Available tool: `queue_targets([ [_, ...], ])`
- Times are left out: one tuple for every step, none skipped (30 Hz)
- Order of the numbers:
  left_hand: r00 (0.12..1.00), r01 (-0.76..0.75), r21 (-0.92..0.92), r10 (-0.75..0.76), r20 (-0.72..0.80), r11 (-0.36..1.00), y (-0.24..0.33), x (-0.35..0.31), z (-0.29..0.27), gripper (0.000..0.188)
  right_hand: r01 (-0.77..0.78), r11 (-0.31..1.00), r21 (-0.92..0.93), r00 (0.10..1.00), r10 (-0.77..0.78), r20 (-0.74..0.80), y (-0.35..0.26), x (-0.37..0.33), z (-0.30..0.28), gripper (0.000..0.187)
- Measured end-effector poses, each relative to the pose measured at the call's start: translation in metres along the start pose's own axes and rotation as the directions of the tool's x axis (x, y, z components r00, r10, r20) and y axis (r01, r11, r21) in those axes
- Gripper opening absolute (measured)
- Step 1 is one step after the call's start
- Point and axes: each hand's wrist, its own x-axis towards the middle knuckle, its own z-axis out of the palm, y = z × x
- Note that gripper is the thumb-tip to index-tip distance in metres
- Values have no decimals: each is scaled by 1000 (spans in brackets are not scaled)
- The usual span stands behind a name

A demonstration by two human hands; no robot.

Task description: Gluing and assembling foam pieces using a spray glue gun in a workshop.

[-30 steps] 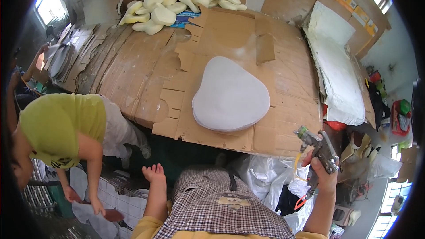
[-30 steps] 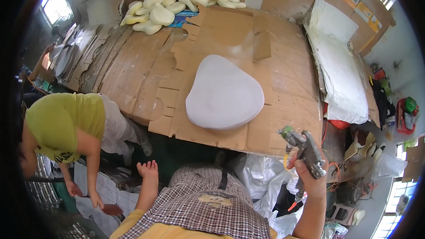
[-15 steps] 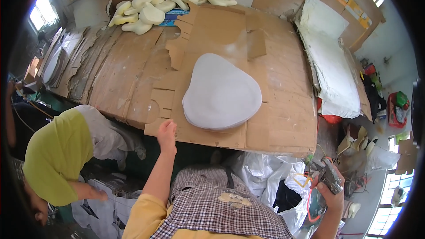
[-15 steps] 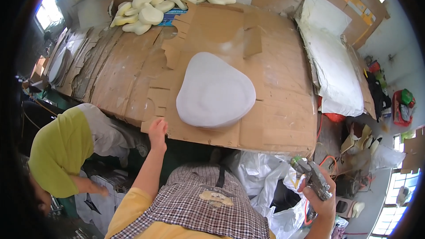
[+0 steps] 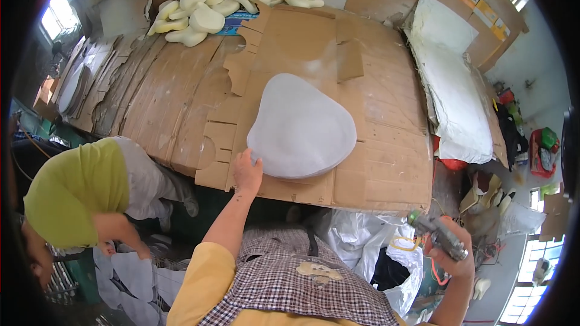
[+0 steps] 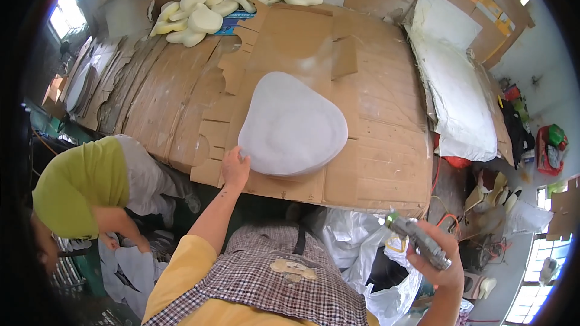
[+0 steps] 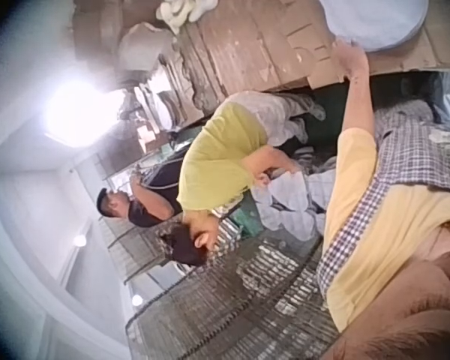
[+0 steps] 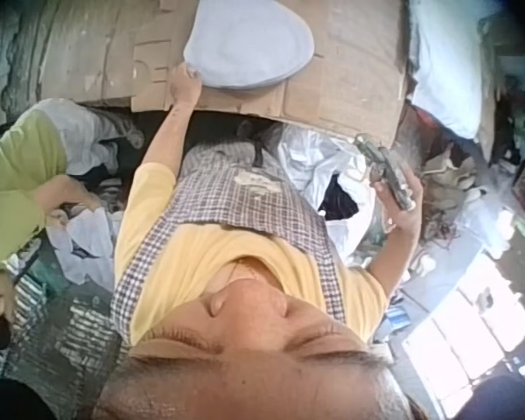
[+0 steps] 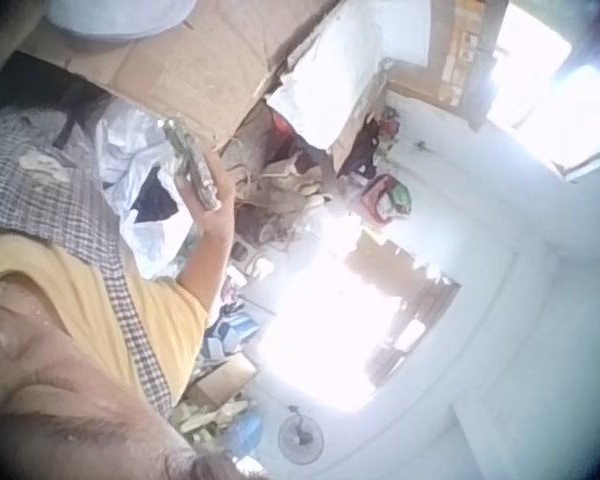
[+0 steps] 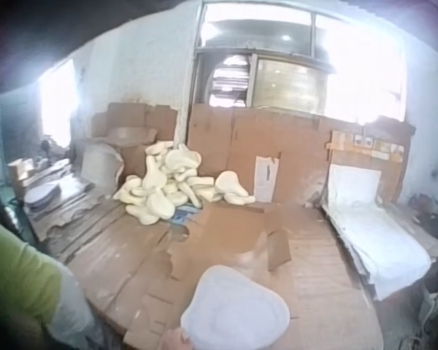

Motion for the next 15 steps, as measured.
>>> queue_targets([
  [1000, -5, 33, 5, -9, 999, 0, 0, 1, 36, -1, 1000, 3, 1000, 1, 1, -3, 11, 4, 53],
  [1000, -10, 66, 11, -18, 998, 0, 0, 2, 34, 53, 993, 105, 997, -46, -67, -7, 24, 10, 53],
  [1000, -12, 66, 13, -16, 998, 0, 0, 2, 34, 111, 974, 199, 987, -84, -140, -10, 32, 15, 54],
  [1000, -18, 81, 18, -8, 997, 0, 1, 2, 32, 157, 952, 264, 976, -109, -188, -4, 38, 19, 54],
  [1000, -24, 95, 24, 0, 995, 0, 2, 2, 29, 157, 951, 266, 976, -108, -190, -3, 36, 18, 54],
  [1000, -23, 98, 24, -4, 995, 1, 3, 2, 29, 152, 946, 287, 983, -114, -145, -1, 33, 18, 54],
  [999, -34, 72, 35, -11, 997, 2, 3, 2, 26, 146, 940, 307, 988, -121, -100, 2, 30, 17, 54],
  [999, -45, 47, 46, -19, 998, 2, 4, 2, 22, 146, 961, 234, 988, -154, 13, 7, 23, 11, 55],
  [999, -45, 46, 46, -20, 998, 3, 5, 5, 22, 147, 961, 233, 988, -155, 13, 8, 15, 13, 55],
  [997, -46, 5, 47, -56, 999, 2, 6, 6, 23, 147, 960, 238, 989, -138, -54, 10, 7, 15, 55],
  [995, -49, -35, 45, -93, 998, 1, 6, 8, 23, 148, 959, 244, 985, -121, -121, 13, -1, 18, 55],
  [995, -49, -35, 45, -93, 998, 2, 8, 9, 23, 102, 955, 278, 977, -44, -209, 18, -6, 18, 57],
  [992, 114, -278, -123, -17, 954, 3, 10, 10, 24, 102, 955, 277, 977, -44, -209, 24, -12, 18, 57],
  [959, 278, -488, -266, 96, 828, 4, 11, 10, 25, 30, 954, 298, 982, 29, -189, 29, -17, 17, 58],
  [960, 277, -489, -264, 97, 827, 10, 12, 9, 25, -43, 948, 315, 980, 101, -172, 34, -22, 17, 60],
])
